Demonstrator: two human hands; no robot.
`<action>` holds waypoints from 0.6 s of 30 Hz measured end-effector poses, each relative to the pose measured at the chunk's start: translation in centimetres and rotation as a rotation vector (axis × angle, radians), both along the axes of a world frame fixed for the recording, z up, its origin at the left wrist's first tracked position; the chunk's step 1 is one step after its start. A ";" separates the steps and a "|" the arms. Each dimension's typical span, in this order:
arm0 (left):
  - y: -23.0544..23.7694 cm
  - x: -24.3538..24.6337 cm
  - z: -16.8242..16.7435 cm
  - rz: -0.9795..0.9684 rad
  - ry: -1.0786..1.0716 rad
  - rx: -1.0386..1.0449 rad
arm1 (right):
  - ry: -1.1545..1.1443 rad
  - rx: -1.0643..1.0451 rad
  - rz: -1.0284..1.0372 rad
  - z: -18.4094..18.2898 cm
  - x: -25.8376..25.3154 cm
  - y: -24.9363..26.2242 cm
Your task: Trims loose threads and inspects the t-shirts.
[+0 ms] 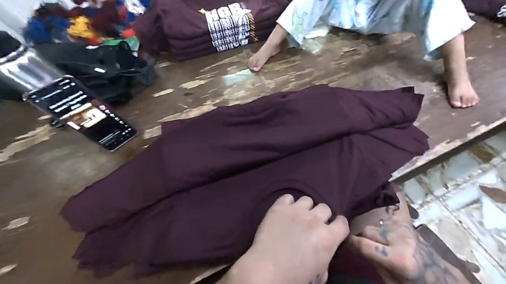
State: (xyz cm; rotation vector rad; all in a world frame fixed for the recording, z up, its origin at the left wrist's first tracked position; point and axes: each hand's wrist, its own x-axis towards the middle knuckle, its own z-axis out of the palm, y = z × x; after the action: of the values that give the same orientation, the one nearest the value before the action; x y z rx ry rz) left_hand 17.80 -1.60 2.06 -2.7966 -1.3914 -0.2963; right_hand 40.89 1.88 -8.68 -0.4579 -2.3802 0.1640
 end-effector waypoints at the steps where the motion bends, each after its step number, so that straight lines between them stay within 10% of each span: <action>1: 0.2 0.3 0.1 -0.013 0.040 -0.036 | 0.000 0.002 0.004 0.1 -0.1 0.0; 18: -0.9 -1.7 -2.4 0.163 -0.173 0.088 | -0.025 -0.024 0.116 0.6 -0.9 0.9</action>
State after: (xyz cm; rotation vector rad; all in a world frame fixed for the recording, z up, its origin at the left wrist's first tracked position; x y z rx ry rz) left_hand 16.05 -2.50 -0.37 -2.6214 -1.5862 -0.5922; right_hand 40.00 2.78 -8.06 -0.3349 -2.4326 0.2409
